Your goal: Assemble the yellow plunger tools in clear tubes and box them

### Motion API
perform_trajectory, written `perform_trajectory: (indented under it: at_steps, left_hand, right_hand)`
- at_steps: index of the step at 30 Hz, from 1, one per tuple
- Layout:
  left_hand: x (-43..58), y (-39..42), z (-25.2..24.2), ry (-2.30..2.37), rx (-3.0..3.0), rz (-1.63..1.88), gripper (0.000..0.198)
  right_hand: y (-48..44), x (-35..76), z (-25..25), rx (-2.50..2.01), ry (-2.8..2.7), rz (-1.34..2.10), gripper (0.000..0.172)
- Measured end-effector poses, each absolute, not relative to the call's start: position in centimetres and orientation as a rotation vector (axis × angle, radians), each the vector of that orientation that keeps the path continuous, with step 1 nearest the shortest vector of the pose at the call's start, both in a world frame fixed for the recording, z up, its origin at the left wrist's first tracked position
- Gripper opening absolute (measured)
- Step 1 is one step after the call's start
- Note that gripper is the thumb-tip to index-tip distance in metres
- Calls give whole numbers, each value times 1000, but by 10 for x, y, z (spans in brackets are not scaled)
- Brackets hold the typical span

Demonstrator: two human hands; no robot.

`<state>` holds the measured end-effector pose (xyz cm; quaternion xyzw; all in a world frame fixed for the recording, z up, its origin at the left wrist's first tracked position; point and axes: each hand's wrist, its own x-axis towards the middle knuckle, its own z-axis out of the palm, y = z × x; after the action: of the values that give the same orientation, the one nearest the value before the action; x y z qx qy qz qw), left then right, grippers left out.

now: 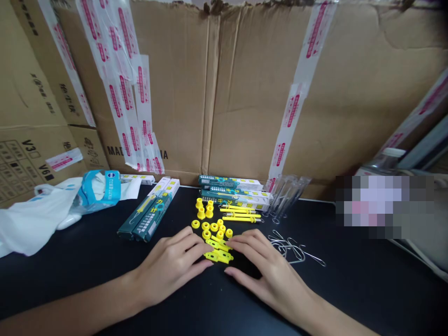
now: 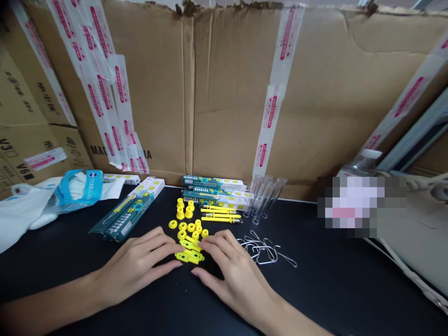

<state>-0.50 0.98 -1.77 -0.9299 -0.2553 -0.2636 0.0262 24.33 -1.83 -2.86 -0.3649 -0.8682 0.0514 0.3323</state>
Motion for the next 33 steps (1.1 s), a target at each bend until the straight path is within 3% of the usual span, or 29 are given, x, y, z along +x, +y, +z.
perform_trajectory:
  at_steps: [4, 14, 23, 27, 30, 33]
  left_hand:
    - [-6, 10, -20, -773, -2864, -846, 15]
    - [-5, 8, -17, -736, -2877, -930, 12]
    - [-6, 7, -16, -696, -2880, -896, 12]
    - [-3, 5, -12, -661, -2824, -940, 2]
    - [0, 1, -11, -580, -2746, -1036, 14]
    - [-1, -1, -13, -573, -2733, -1090, 24]
  right_hand:
    - [-19, 239, -29, -995, -2319, 30, 46]
    - [-20, 236, -23, -915, -2358, 100, 30]
    - [-23, 240, -22, -837, -2346, 25, 30]
    - [-27, 241, -18, -744, -2381, -21, 23]
    - [-30, 240, -17, -675, -2370, -98, 9]
    - [-31, 240, -21, -673, -2308, -317, 23]
